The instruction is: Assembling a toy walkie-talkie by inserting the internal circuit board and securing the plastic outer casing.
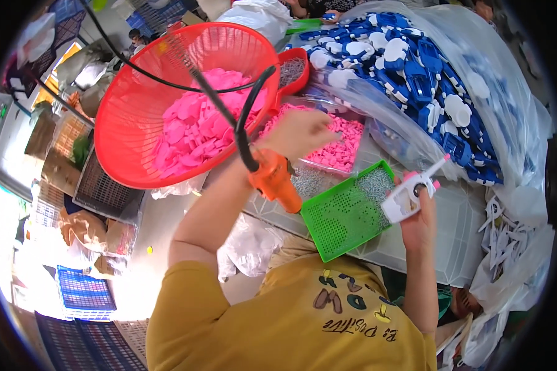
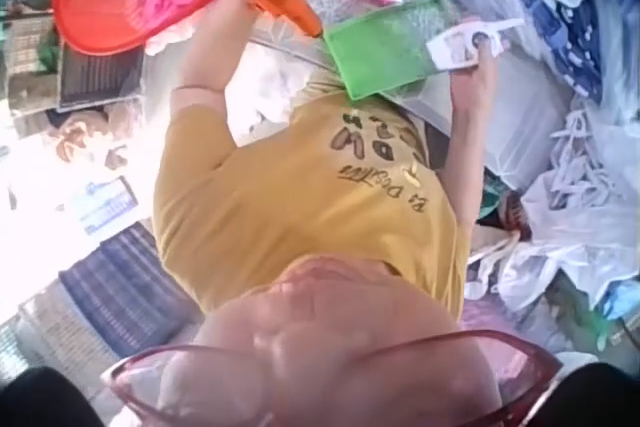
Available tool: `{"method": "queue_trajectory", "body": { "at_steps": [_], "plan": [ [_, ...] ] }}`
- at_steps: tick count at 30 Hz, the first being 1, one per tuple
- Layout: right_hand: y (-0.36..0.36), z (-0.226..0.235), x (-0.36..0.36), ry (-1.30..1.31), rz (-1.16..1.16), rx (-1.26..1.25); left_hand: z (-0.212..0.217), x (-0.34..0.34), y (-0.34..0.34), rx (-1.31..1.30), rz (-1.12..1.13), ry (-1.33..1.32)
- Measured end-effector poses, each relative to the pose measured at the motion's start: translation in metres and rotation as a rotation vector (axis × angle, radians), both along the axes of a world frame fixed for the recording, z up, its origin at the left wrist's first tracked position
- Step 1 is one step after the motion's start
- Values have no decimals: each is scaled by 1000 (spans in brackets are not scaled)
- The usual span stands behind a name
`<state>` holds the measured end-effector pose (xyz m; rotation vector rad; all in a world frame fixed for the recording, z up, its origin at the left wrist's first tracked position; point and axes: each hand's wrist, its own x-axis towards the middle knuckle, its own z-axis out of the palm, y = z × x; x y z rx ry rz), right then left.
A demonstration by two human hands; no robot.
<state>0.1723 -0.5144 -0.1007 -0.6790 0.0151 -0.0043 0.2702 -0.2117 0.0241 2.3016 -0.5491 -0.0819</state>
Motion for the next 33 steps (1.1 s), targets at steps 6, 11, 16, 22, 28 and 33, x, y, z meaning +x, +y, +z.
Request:
{"method": "queue_trajectory", "body": {
  "at_steps": [6, 11, 16, 22, 28, 33],
  "plan": [
    [-29, -9, -49, 18, 62, -23, 48, 69, 181, 673, 379, -318],
    [-14, 15, -65, -47, 176, -37, -46, 97, 317, 1083, 388, -177],
    [-25, 20, -78, 6, 151, -6, -47, 75, 310, 981, 495, -143],
    [-6, 6, -37, 117, 30, 7, 26, 26, 127, 261, 156, -511],
    [20, 21, 17, 10, -37, -19, -24, -5, -24, -752, -103, 477],
    [16, 23, 15, 31, -46, 26, -57, -12, -71, -778, -287, 744]
  ]
}}
